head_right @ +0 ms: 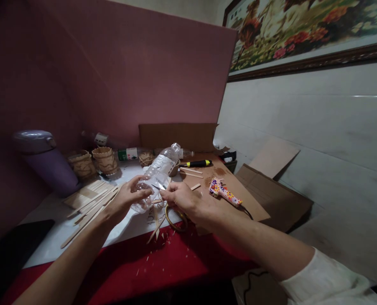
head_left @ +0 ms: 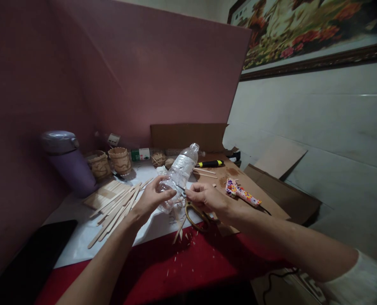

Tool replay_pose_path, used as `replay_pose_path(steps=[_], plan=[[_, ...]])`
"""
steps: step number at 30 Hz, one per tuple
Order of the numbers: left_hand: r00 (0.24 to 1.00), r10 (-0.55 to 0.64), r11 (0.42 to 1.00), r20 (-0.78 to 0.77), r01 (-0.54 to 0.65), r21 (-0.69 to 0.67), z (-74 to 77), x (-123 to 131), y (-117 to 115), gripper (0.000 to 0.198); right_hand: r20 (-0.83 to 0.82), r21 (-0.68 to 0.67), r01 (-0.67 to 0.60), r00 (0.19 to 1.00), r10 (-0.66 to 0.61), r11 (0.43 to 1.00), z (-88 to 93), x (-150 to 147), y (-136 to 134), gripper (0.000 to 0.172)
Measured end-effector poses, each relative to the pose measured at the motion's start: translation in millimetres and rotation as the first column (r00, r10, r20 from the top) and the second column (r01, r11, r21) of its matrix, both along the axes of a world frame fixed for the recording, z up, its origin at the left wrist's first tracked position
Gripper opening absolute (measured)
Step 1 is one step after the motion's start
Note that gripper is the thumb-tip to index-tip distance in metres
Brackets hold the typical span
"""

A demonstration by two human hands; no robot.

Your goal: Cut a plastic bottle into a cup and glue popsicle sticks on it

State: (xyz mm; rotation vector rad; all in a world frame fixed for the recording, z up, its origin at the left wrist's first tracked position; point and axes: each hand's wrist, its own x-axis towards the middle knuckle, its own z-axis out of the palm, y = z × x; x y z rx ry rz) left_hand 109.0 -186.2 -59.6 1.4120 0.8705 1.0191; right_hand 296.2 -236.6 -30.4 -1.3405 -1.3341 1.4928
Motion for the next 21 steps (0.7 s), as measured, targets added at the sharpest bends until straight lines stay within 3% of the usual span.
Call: replay_pose_path(steps=[5,11,16,21], plan=[[1.000,-0.014,1.000,-0.023,0.014,0.009,1.4,-1.1,0.3,0.065,-0.087,0.021,-0.032,0.996,0.033,0.999,-9.6,1.5,1.6,0.038],[0.999,-0.015,0.999,-0.028,0.016,0.028,2.4,-0.9,-0.1,0.062,-0.163,-0.006,-0.101,0.982,0.099,0.995,-8.2,0.7,-0.1,0.037],[0.998,-0.052,0.998,-0.042,0.054,0.042,1.5,-2.6,0.5,0.064,-0.074,0.080,-0.013,0.997,0.019,0.997,-6.0,-0.6,-2.4,0.037],[0.995,-0.091,0.995,-0.033,0.092,0.031,0.7,-4.4,2.1,0.067,-0.203,-0.024,-0.122,0.972,0.115,0.992,-5.4,-0.5,-3.8,0.033]])
